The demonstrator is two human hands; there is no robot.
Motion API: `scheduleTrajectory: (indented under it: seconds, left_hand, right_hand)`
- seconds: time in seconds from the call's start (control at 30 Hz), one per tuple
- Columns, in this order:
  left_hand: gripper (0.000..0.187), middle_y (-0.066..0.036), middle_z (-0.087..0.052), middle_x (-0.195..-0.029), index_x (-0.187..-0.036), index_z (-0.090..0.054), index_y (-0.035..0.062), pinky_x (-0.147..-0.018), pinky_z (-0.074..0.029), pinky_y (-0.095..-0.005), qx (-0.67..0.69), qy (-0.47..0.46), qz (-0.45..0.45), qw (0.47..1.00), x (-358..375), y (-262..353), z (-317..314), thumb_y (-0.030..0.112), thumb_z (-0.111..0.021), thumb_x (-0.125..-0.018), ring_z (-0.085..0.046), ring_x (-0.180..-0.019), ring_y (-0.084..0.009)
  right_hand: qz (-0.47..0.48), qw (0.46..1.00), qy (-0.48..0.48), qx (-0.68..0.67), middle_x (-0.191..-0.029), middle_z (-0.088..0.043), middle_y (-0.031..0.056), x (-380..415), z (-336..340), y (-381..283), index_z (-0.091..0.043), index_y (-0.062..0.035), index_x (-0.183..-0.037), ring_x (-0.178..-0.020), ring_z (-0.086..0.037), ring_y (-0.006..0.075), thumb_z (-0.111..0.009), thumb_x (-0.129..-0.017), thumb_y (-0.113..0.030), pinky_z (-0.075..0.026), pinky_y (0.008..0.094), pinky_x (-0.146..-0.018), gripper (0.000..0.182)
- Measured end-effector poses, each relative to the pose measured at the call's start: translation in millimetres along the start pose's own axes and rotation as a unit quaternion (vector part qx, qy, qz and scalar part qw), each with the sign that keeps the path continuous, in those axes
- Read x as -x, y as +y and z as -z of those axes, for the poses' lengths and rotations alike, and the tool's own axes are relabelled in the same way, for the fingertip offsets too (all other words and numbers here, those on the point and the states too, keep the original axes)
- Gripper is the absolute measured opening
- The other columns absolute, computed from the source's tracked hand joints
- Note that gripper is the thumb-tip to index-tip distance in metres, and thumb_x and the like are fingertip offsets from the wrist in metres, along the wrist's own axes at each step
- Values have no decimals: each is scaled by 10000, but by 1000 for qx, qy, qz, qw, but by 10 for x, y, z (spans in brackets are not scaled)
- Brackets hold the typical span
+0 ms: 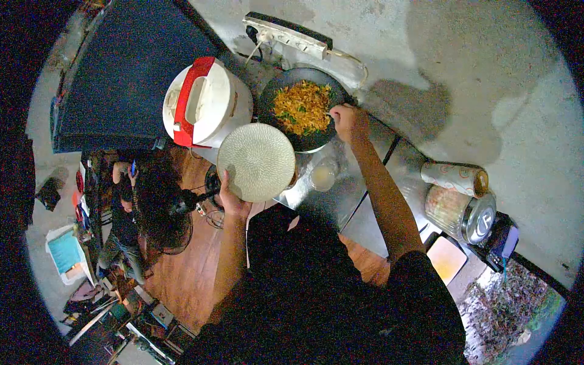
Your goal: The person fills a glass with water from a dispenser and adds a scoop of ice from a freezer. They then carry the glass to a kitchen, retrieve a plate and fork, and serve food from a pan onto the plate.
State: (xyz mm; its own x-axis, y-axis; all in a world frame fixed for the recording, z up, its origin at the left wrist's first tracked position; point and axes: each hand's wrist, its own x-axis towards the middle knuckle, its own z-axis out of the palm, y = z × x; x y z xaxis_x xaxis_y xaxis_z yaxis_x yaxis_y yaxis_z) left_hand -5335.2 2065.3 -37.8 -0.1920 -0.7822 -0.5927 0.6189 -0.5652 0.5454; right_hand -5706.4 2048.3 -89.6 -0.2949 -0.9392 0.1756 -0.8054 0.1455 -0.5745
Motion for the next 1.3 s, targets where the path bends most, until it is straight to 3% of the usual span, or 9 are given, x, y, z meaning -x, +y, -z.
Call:
scheduleTrajectory:
  seconds: [0.43,0.67,0.8,0.93,0.97,1.03,1.17,1.23,1.3]
  left_hand:
    - [640,-136,-524,-1448,-1493,-399,48,-1095,-443,-482,8,-30,1,1000,-51,-23,-55,467,-502,-1020,-537,-1305,-331]
    - [621,-146,-531,-1436,-1485,-401,43,-1095,-442,-481,10,-39,-6,999,-83,-43,-145,446,-510,-1026,-542,-1297,-335]
    - [615,-144,-535,-1430,-1479,-407,43,-1091,-444,-481,5,-21,4,1000,-69,-34,-179,447,-508,-1027,-544,-1293,-334]
    - [618,-144,-532,-1434,-1480,-408,44,-1093,-445,-481,-3,-24,8,1000,-50,-33,-181,452,-505,-1026,-546,-1294,-333]
    - [621,-144,-530,-1436,-1481,-407,44,-1092,-447,-480,-9,-26,9,1000,-35,-36,-164,455,-504,-1026,-546,-1294,-332]
    - [623,-143,-530,-1437,-1483,-406,45,-1091,-449,-478,-11,-26,8,1000,-33,-48,-158,457,-502,-1026,-546,-1295,-332]
    - [623,-143,-532,-1434,-1486,-404,45,-1086,-456,-471,-17,-20,8,1000,-20,-70,-179,458,-494,-1027,-546,-1297,-327]
    - [623,-143,-531,-1435,-1486,-404,44,-1087,-454,-470,-19,-24,4,1000,9,-71,-218,458,-491,-1029,-547,-1296,-325]
    - [623,-143,-531,-1437,-1486,-404,42,-1088,-453,-469,-21,-27,1,999,26,-70,-218,458,-489,-1030,-548,-1295,-324]
  right_hand:
    - [-19,997,-27,-70,-918,-724,117,-48,158,-83,-741,-89,-953,-828,-702,325,-703,-888,-160,-546,404,-730,104]
    - [-41,992,-53,-105,-906,-718,127,-113,227,-90,-733,-80,-932,-840,-701,327,-673,-902,-178,-543,420,-765,119]
    - [21,995,-41,92,-853,-710,121,-218,529,-175,-718,-98,-880,-809,-695,342,-662,-881,-189,-520,460,-749,107]
    - [83,954,-45,284,-767,-687,119,-213,783,-214,-683,-110,-797,-755,-676,356,-627,-837,-159,-474,502,-731,85]
    - [81,954,-47,283,-767,-687,119,-208,803,-215,-683,-110,-797,-755,-676,356,-627,-837,-159,-474,502,-731,85]
    - [48,944,-145,294,-796,-697,162,-237,836,-230,-701,-71,-832,-790,-702,389,-592,-842,-175,-498,590,-803,151]
    - [41,954,-129,267,-780,-692,173,-147,656,-474,-696,-64,-815,-791,-702,392,-591,-833,-184,-503,582,-796,161]
    - [44,960,-81,265,-752,-664,154,-103,410,-423,-658,-96,-744,-745,-670,367,-597,-813,-121,-471,504,-695,96]
    - [33,969,-78,232,-787,-689,165,-99,285,-352,-681,-79,-768,-778,-690,376,-602,-814,-137,-496,522,-725,109]
